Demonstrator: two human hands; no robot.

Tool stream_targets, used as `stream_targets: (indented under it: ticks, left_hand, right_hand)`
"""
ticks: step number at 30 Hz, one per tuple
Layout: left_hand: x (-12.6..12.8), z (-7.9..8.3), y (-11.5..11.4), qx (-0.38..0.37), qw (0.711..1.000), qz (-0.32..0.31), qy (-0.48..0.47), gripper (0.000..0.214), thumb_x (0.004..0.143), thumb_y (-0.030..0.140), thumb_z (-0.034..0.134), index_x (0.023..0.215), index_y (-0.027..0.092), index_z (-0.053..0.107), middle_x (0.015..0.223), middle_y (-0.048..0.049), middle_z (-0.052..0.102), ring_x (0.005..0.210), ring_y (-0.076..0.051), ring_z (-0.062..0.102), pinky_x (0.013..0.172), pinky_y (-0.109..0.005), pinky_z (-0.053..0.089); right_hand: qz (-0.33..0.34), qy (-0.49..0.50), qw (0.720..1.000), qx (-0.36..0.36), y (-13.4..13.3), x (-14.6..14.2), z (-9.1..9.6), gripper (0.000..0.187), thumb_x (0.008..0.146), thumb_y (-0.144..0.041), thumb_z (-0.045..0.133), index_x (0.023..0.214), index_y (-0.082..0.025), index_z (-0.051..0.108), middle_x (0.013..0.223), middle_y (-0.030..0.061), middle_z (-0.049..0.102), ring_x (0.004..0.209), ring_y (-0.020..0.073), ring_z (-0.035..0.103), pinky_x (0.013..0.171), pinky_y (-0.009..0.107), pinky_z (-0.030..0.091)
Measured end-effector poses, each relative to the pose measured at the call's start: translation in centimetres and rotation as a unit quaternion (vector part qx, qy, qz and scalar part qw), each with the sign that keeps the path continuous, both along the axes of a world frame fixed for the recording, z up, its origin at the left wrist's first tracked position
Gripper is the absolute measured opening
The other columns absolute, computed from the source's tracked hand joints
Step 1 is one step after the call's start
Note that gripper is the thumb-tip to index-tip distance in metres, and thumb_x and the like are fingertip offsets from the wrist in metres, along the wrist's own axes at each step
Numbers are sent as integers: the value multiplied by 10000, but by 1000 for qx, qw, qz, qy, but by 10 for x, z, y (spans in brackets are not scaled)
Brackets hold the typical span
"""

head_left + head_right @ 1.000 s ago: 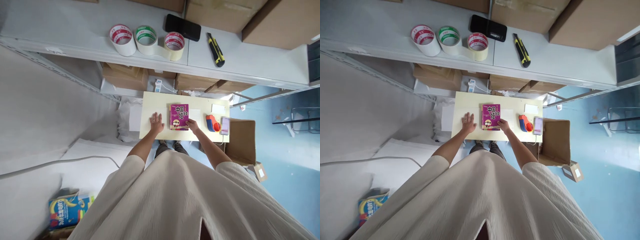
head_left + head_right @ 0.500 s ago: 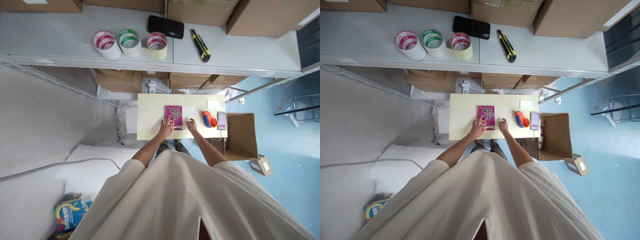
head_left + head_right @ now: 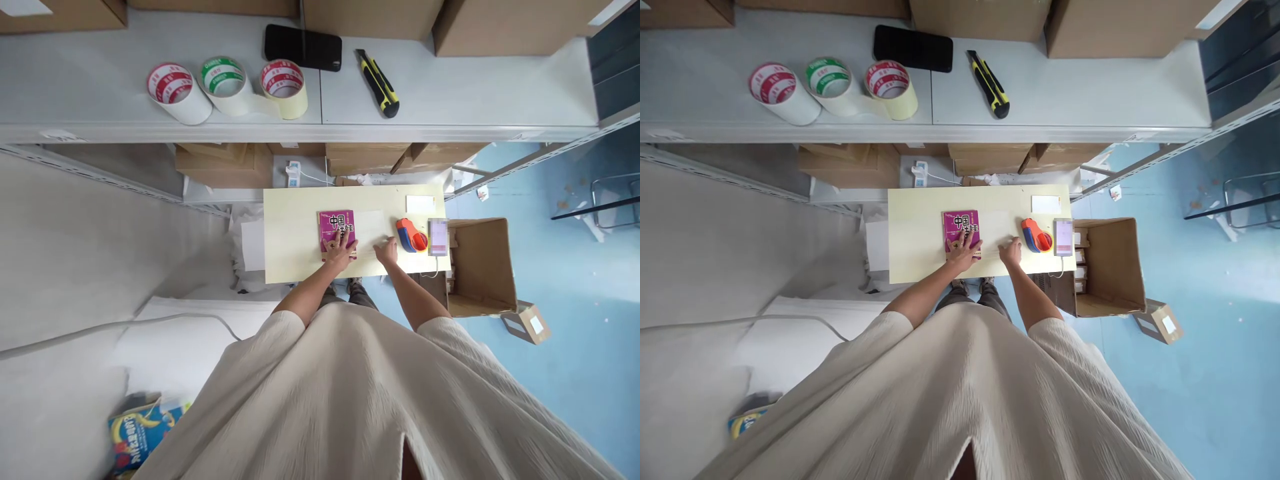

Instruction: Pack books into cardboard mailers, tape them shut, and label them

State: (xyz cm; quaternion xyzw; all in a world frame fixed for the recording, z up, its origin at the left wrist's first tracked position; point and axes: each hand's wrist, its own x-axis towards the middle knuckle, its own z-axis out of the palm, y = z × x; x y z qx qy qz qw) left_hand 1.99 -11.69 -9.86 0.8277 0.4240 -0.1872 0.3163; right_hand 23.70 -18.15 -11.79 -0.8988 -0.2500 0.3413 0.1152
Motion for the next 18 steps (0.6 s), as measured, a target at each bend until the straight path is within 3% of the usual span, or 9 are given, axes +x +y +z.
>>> stream_targets:
  ticks: [8, 14, 18]
  left_hand:
    - [-1, 8, -6, 7, 1000, 12, 27, 895, 1106, 416, 749, 1920, 457, 378, 2068, -47, 46, 1894, -512, -74, 1397, -946, 208]
    - [-6, 8, -10, 5, 999, 31, -4, 921, 1071, 400, 798, 1906, 451, 413, 2062, -84, 112, 1894, -523, -23, 1397, -949, 187]
    - [-12, 10, -8, 1, 996, 81, -35, 918, 1126, 387, 687, 1956, 346, 295, 2052, -144, 143, 1892, -486, 129, 1449, -858, 216]
  right_hand:
    - [-24, 21, 999, -6, 7, 5, 1, 535, 887, -343, 835, 1321, -250, 537, 1429, 175, 662, 1387, 395, 678, 1158, 509, 591]
    - [-2, -3, 1000, -25, 10, 1, 10, 337, 884, -298, 827, 1123, -254, 593, 1480, 218, 633, 1379, 416, 649, 1209, 564, 535]
    - [3, 0, 999, 35, 15, -7, 20, 308, 864, -290, 749, 1093, -282, 543, 1241, 156, 699, 1244, 408, 675, 1144, 588, 548]
